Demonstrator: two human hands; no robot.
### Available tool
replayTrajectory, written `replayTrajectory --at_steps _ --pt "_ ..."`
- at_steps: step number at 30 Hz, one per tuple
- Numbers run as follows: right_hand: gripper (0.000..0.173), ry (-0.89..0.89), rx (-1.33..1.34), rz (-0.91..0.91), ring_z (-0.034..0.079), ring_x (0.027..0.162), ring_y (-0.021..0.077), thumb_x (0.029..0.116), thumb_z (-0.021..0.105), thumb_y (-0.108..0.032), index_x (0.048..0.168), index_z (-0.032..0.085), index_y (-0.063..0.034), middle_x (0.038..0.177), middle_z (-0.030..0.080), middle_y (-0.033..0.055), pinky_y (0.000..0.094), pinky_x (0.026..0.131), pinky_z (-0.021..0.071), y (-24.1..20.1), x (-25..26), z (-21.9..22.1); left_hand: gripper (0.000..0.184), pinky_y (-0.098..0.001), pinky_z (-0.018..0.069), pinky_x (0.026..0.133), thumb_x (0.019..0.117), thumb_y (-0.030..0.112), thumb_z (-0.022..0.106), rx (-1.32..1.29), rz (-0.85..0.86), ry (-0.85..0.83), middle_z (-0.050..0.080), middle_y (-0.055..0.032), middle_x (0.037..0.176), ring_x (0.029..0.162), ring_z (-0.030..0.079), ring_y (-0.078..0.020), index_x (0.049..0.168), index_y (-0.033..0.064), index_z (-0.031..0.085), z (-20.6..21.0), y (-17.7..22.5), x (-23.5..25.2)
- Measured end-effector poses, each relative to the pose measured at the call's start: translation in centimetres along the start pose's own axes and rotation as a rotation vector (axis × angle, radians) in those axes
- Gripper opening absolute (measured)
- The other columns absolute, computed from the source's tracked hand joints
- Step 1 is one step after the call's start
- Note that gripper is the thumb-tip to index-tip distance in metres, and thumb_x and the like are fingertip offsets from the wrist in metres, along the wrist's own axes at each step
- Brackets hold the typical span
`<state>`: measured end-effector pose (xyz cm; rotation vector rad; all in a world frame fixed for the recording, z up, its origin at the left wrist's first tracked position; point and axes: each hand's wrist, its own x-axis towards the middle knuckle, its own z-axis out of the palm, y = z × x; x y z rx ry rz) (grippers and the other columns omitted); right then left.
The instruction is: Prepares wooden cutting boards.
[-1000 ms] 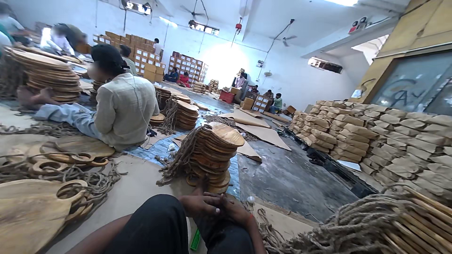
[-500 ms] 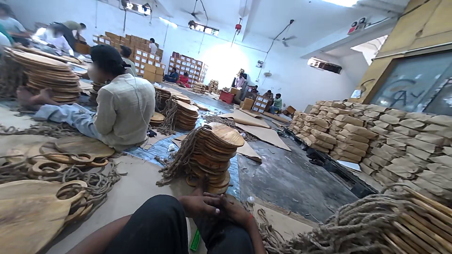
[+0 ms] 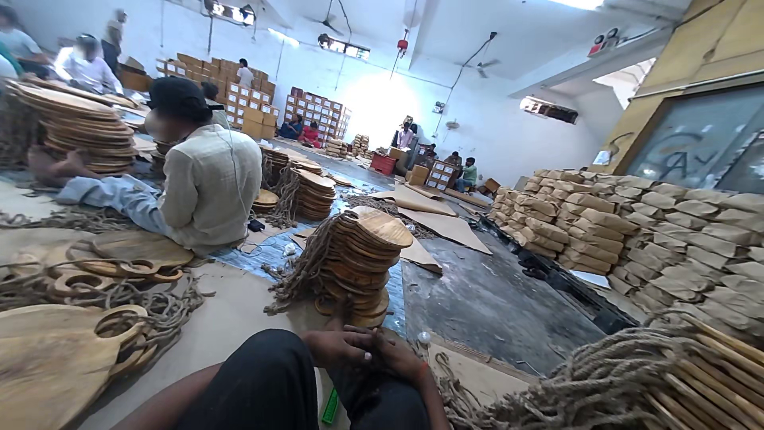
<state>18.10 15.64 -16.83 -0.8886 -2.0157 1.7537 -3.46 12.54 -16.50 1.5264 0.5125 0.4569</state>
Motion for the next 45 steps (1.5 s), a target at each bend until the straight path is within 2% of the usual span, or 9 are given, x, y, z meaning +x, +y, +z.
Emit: replayTrajectory --at_steps 8,15,19,23,26,30,33,38,45 --pt "0.057 0.006 0.011 0.001 0.068 0.100 0.0049 0.1089 0.023 -0.046 0.134 0.058 -0.0076 0.111 0.072 -0.0025 0.0274 0.094 0.0553 -0.40 -0.12 0.18 0.044 -0.0389 0.0496 0.100 0.1054 0.023 0.044 0.005 0.005 -0.009 0.059 -0.0048 0.128 0.112 0.060 -0.0127 0.148 0.0094 0.044 0.01 0.08 -0.07" --pt "0.057 -0.005 0.010 0.001 0.068 0.100 0.0038 0.1091 0.022 -0.045 0.134 0.058 -0.0093 0.111 0.072 -0.0033 0.0258 0.093 0.0553 -0.51 -0.19 0.20 0.042 -0.0380 0.0506 0.098 0.1052 0.023 0.044 0.003 0.024 -0.028 0.061 -0.0033 0.125 0.109 0.061 -0.0120 0.145 0.0110 0.047 -0.05 -0.03 0.02" --pt "0.054 0.011 0.011 0.005 0.067 0.095 0.0015 0.1085 0.024 -0.046 0.130 0.060 -0.0111 0.105 0.072 -0.0061 0.0231 0.088 0.0552 -0.71 -0.29 0.43 0.042 -0.0391 0.0503 0.100 0.1049 0.023 0.045 -0.001 0.012 -0.022 0.061 -0.0035 0.126 0.111 0.061 -0.0131 0.145 0.0116 0.047 -0.16 -0.16 0.12" --pt "0.059 -0.003 0.001 0.004 0.067 0.103 0.0055 0.1078 0.025 -0.050 0.134 0.059 -0.0092 0.113 0.071 -0.0024 0.0277 0.094 0.0549 -0.12 0.05 -0.07 0.042 -0.0375 0.0508 0.098 0.1053 0.023 0.045 0.004 0.024 -0.019 0.061 -0.0037 0.125 0.109 0.061 -0.0122 0.146 0.0109 0.047 -0.15 -0.17 0.10" --pt "0.058 0.036 -0.025 0.027 0.067 0.097 0.0038 0.1089 0.023 -0.047 0.129 0.061 -0.0090 0.107 0.072 -0.0034 0.0262 0.091 0.0556 -0.29 -0.11 0.03 0.041 -0.0367 0.0509 0.097 0.1053 0.023 0.045 0.005 0.028 -0.024 0.062 -0.0034 0.123 0.108 0.061 -0.0119 0.144 0.0107 0.048 -0.27 -0.32 0.15" --pt "0.056 0.016 -0.019 -0.012 0.066 0.097 0.0011 0.1085 0.024 -0.046 0.133 0.059 -0.0106 0.109 0.071 -0.0057 0.0232 0.089 0.0545 -0.51 -0.29 0.29 0.046 -0.0380 0.0493 0.099 0.1042 0.025 0.046 0.027 0.010 0.011 0.061 -0.0052 0.128 0.111 0.060 -0.0129 0.148 0.0103 0.046 0.04 -0.11 -0.02" --pt "0.055 -0.008 -0.008 -0.044 0.066 0.097 0.0001 0.1080 0.024 -0.047 0.131 0.060 -0.0118 0.109 0.072 -0.0072 0.0225 0.089 0.0546 -0.66 -0.35 0.38 0.047 -0.0396 0.0488 0.102 0.1039 0.024 0.046 0.030 -0.006 0.030 0.060 -0.0064 0.131 0.115 0.059 -0.0139 0.149 0.0092 0.045 0.19 0.02 -0.04" --pt "0.057 -0.027 -0.003 -0.035 0.066 0.103 0.0019 0.1080 0.024 -0.047 0.137 0.057 -0.0101 0.115 0.071 -0.0049 0.0242 0.094 0.0537 -0.84 -0.36 0.41 0.045 -0.0380 0.0504 0.097 0.1039 0.024 0.047 0.024 -0.007 0.033 0.061 -0.0051 0.126 0.110 0.060 -0.0128 0.147 0.0104 0.046 0.02 -0.18 0.04" --pt "0.055 -0.005 -0.003 -0.030 0.066 0.100 -0.0002 0.1083 0.026 -0.047 0.136 0.057 -0.0111 0.113 0.071 -0.0067 0.0215 0.091 0.0540 -1.09 -0.45 0.61 0.045 -0.0379 0.0503 0.099 0.1042 0.023 0.046 0.007 -0.007 0.023 0.061 -0.0046 0.128 0.111 0.060 -0.0125 0.148 0.0102 0.045 0.20 0.12 -0.16"
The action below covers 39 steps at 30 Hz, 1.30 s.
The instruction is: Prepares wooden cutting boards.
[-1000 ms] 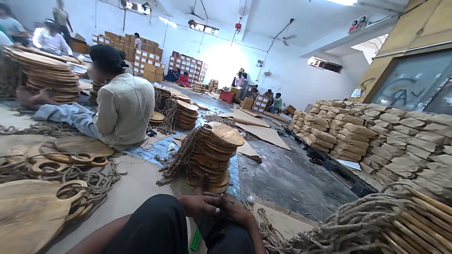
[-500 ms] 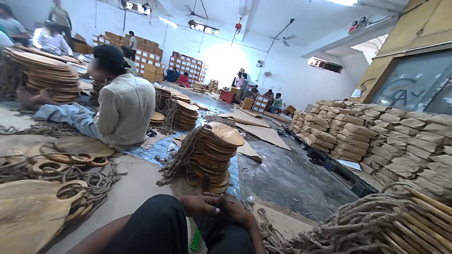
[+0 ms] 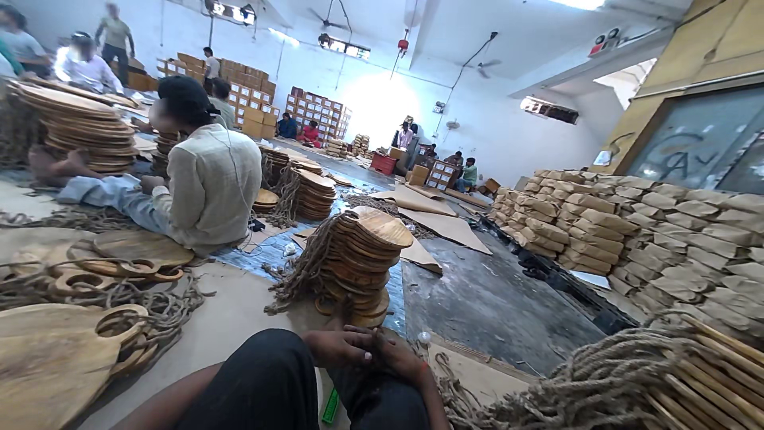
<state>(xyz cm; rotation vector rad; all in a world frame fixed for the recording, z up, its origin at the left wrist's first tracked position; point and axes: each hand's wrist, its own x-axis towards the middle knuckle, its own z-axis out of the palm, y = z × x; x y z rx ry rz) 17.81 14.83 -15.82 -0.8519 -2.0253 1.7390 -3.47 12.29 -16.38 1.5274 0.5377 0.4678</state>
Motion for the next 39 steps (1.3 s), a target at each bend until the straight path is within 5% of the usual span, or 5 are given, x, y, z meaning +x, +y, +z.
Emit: replayTrajectory --at_steps 12,20,24,39 --pt "0.056 0.031 0.005 0.049 0.067 0.097 0.0036 0.1082 0.025 -0.048 0.133 0.059 -0.0110 0.109 0.072 -0.0044 0.0253 0.090 0.0553 0.5 0.1 -0.2 0.046 -0.0376 0.0506 0.098 0.1043 0.025 0.047 -0.012 0.015 -0.027 0.061 -0.0038 0.126 0.109 0.061 -0.0128 0.148 0.0130 0.045 -0.3 -0.4 0.2" --pt "0.058 -0.019 -0.029 0.023 0.065 0.106 0.0038 0.1079 0.027 -0.048 0.140 0.055 -0.0098 0.121 0.069 -0.0030 0.0256 0.096 0.0531 0.5 0.4 -0.4 0.046 -0.0395 0.0502 0.099 0.1039 0.025 0.048 -0.004 0.014 -0.006 0.060 -0.0057 0.128 0.112 0.060 -0.0143 0.147 0.0106 0.046 -0.1 -0.2 0.1" --pt "0.056 0.015 -0.028 0.032 0.066 0.099 0.0018 0.1082 0.025 -0.047 0.134 0.058 -0.0101 0.111 0.071 -0.0049 0.0237 0.091 0.0543 0.3 0.2 -0.3 0.043 -0.0385 0.0501 0.100 0.1052 0.025 0.047 -0.007 0.023 -0.024 0.061 -0.0050 0.126 0.111 0.060 -0.0132 0.146 0.0098 0.047 -0.3 -0.4 0.2" --pt "0.062 -0.029 -0.015 -0.005 0.064 0.107 0.0045 0.1053 0.031 -0.055 0.140 0.056 -0.0098 0.121 0.069 -0.0023 0.0263 0.095 0.0529 1.0 0.5 -0.7 0.046 -0.0385 0.0507 0.099 0.1041 0.025 0.047 -0.008 -0.001 -0.021 0.061 -0.0049 0.127 0.111 0.061 -0.0134 0.148 0.0118 0.045 -0.2 -0.2 0.1"
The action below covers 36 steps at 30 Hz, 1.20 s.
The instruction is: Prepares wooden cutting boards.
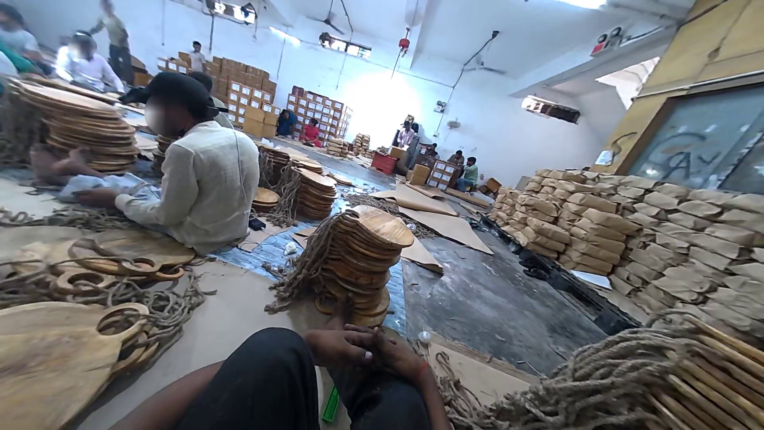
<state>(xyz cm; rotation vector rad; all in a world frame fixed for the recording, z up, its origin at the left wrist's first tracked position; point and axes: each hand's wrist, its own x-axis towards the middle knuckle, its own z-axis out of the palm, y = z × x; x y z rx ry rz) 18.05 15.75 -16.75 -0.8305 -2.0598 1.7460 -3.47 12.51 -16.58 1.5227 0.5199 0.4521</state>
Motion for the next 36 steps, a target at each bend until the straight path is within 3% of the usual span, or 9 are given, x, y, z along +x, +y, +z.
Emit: replayTrajectory --at_steps 4,8,23,34,36 --pt "0.055 0.022 0.026 0.011 0.066 0.099 0.0017 0.1071 0.027 -0.049 0.134 0.058 -0.0108 0.110 0.071 -0.0057 0.0237 0.091 0.0546 -0.54 -0.29 0.41 0.045 -0.0375 0.0509 0.099 0.1043 0.025 0.046 0.003 -0.003 0.003 0.061 -0.0043 0.126 0.111 0.061 -0.0129 0.147 0.0109 0.045 0.09 0.14 -0.01" --pt "0.059 -0.002 0.013 0.006 0.065 0.105 0.0029 0.1075 0.026 -0.051 0.139 0.056 -0.0109 0.118 0.070 -0.0042 0.0254 0.094 0.0537 -0.22 -0.12 0.15 0.049 -0.0399 0.0504 0.099 0.1042 0.025 0.046 0.031 -0.024 0.027 0.059 -0.0068 0.132 0.113 0.060 -0.0146 0.151 0.0106 0.041 -0.01 -0.02 -0.01" --pt "0.053 0.032 0.022 0.041 0.066 0.096 0.0013 0.1086 0.025 -0.046 0.134 0.058 -0.0117 0.109 0.071 -0.0060 0.0227 0.088 0.0548 -0.67 -0.29 0.45 0.046 -0.0377 0.0518 0.095 0.1040 0.025 0.046 0.017 -0.003 0.011 0.061 -0.0045 0.126 0.108 0.061 -0.0126 0.148 0.0109 0.045 -0.14 -0.16 0.09" --pt "0.055 0.012 0.017 0.014 0.067 0.101 0.0019 0.1085 0.023 -0.045 0.135 0.058 -0.0119 0.113 0.071 -0.0058 0.0235 0.091 0.0549 -0.68 -0.26 0.45 0.045 -0.0380 0.0507 0.099 0.1043 0.025 0.046 -0.004 0.001 -0.005 0.060 -0.0036 0.127 0.111 0.061 -0.0128 0.147 0.0118 0.046 -0.04 -0.01 0.00" --pt "0.058 0.009 -0.007 0.027 0.065 0.106 0.0041 0.1085 0.024 -0.048 0.140 0.056 -0.0112 0.120 0.070 -0.0031 0.0260 0.095 0.0534 -0.28 -0.10 0.10 0.046 -0.0403 0.0490 0.102 0.1048 0.025 0.046 0.025 0.006 0.002 0.059 -0.0062 0.132 0.116 0.059 -0.0147 0.149 0.0108 0.045 -0.09 0.04 -0.05"
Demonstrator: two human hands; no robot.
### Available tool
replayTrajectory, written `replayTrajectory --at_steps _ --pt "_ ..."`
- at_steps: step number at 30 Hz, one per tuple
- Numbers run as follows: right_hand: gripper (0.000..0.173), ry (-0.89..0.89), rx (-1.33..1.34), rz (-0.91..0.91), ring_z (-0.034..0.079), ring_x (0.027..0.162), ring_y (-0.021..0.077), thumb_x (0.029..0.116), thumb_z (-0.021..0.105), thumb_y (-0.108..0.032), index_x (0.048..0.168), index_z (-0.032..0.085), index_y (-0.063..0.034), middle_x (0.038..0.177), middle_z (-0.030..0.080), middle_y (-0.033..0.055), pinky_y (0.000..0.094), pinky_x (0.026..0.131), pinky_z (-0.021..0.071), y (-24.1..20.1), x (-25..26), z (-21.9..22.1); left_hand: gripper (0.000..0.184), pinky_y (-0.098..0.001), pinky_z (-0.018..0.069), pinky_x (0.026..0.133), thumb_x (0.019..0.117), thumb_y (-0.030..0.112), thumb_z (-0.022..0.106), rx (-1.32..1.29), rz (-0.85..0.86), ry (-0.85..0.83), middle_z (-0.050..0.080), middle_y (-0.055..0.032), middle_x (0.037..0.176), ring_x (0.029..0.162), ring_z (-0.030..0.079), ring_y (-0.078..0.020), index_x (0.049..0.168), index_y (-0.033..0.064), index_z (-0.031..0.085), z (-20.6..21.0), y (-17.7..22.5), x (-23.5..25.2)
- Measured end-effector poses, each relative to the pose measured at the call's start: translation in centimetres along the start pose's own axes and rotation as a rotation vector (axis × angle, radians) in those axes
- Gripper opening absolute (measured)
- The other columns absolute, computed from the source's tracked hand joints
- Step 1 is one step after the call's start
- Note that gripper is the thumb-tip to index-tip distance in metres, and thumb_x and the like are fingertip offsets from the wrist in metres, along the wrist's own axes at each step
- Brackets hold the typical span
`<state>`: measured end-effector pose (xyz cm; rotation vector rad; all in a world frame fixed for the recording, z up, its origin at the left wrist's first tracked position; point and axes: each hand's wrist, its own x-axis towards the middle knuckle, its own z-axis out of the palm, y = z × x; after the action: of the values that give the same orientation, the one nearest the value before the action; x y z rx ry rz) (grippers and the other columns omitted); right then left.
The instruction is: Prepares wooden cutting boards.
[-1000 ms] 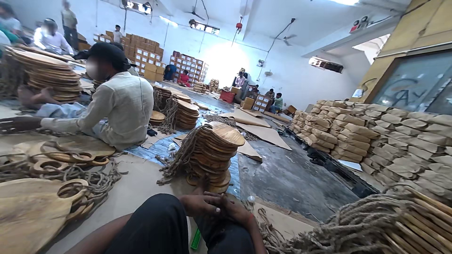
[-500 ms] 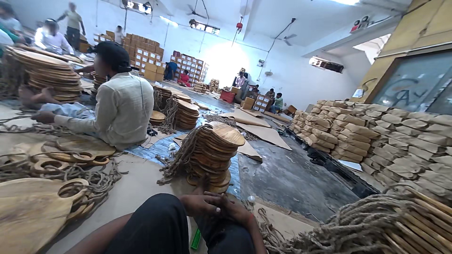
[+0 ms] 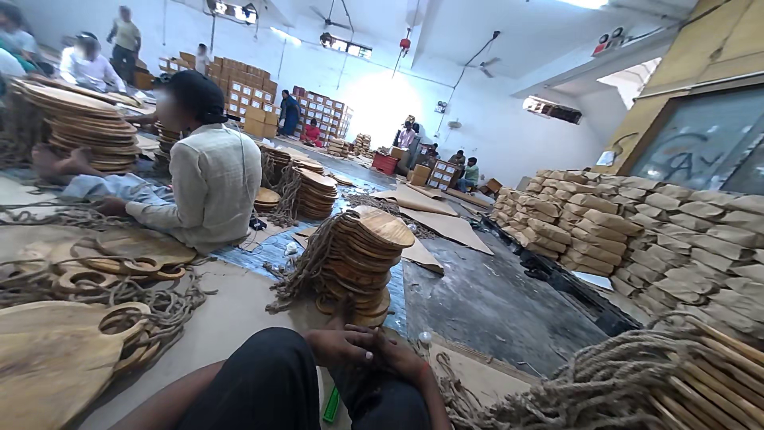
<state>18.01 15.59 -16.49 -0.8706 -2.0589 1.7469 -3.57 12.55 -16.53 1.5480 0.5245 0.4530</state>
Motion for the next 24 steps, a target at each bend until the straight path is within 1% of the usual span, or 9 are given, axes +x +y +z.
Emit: replayTrajectory --at_steps 3,5,7,8,12,15,18,20,24 --pt "0.059 0.012 -0.013 0.015 0.066 0.103 0.0035 0.1074 0.026 -0.052 0.138 0.057 -0.0130 0.117 0.071 -0.0041 0.0257 0.093 0.0541 0.19 0.05 -0.10 0.046 -0.0405 0.0488 0.101 0.1048 0.025 0.046 0.034 -0.002 0.009 0.059 -0.0077 0.132 0.115 0.059 -0.0152 0.149 0.0099 0.045 -0.06 -0.06 0.02" --pt "0.061 0.009 -0.012 0.009 0.066 0.102 0.0043 0.1065 0.026 -0.055 0.136 0.058 -0.0126 0.115 0.071 -0.0037 0.0263 0.092 0.0546 0.24 0.09 -0.08 0.047 -0.0395 0.0489 0.101 0.1045 0.026 0.047 0.035 0.002 -0.004 0.059 -0.0071 0.132 0.114 0.059 -0.0144 0.149 0.0106 0.044 -0.17 -0.16 0.07" --pt "0.064 -0.009 -0.001 0.001 0.066 0.106 0.0069 0.1055 0.027 -0.058 0.140 0.056 -0.0117 0.120 0.070 -0.0016 0.0287 0.095 0.0543 0.35 0.18 -0.15 0.048 -0.0401 0.0486 0.101 0.1043 0.027 0.047 0.027 0.010 -0.012 0.059 -0.0070 0.132 0.115 0.059 -0.0146 0.149 0.0108 0.044 -0.17 -0.21 0.09" --pt "0.065 -0.004 0.001 0.005 0.066 0.106 0.0069 0.1053 0.028 -0.058 0.139 0.057 -0.0117 0.119 0.070 -0.0015 0.0286 0.095 0.0542 0.41 0.18 -0.15 0.049 -0.0411 0.0485 0.102 0.1041 0.027 0.047 0.023 0.011 -0.010 0.059 -0.0078 0.133 0.116 0.059 -0.0156 0.150 0.0105 0.044 -0.18 -0.25 0.11" --pt "0.063 0.003 0.004 0.014 0.066 0.103 0.0055 0.1058 0.027 -0.057 0.137 0.058 -0.0115 0.115 0.071 -0.0024 0.0273 0.094 0.0543 0.43 0.18 -0.22 0.049 -0.0410 0.0487 0.101 0.1040 0.027 0.047 0.029 0.005 -0.006 0.058 -0.0078 0.133 0.115 0.059 -0.0155 0.150 0.0108 0.044 -0.25 -0.30 0.18" --pt "0.060 0.019 0.011 0.010 0.067 0.102 0.0048 0.1074 0.024 -0.052 0.135 0.058 -0.0101 0.113 0.071 -0.0028 0.0266 0.093 0.0549 0.19 -0.07 0.01 0.048 -0.0394 0.0491 0.100 0.1040 0.027 0.046 0.032 -0.002 -0.003 0.059 -0.0075 0.131 0.114 0.059 -0.0147 0.149 0.0100 0.044 -0.14 -0.21 0.14" --pt "0.062 -0.013 0.024 -0.015 0.067 0.106 0.0062 0.1071 0.025 -0.053 0.139 0.056 -0.0097 0.118 0.071 -0.0021 0.0281 0.097 0.0547 0.00 -0.17 0.10 0.048 -0.0400 0.0495 0.101 0.1046 0.026 0.047 0.003 0.002 -0.006 0.059 -0.0076 0.132 0.114 0.060 -0.0152 0.150 0.0104 0.043 -0.21 -0.38 0.16" --pt "0.059 0.003 0.034 -0.014 0.067 0.104 0.0047 0.1074 0.025 -0.051 0.136 0.058 -0.0103 0.115 0.071 -0.0033 0.0264 0.094 0.0551 -0.24 -0.30 0.34 0.048 -0.0407 0.0494 0.101 0.1047 0.025 0.047 -0.012 0.005 -0.015 0.059 -0.0078 0.132 0.114 0.060 -0.0157 0.151 0.0108 0.042 -0.31 -0.56 0.26" --pt "0.058 -0.001 0.052 0.004 0.067 0.104 0.0053 0.1079 0.024 -0.049 0.137 0.057 -0.0094 0.115 0.071 -0.0027 0.0269 0.095 0.0547 -0.36 -0.32 0.40 0.049 -0.0413 0.0485 0.103 0.1045 0.025 0.047 -0.015 0.007 -0.020 0.058 -0.0078 0.134 0.117 0.059 -0.0158 0.151 0.0105 0.042 -0.32 -0.60 0.31"
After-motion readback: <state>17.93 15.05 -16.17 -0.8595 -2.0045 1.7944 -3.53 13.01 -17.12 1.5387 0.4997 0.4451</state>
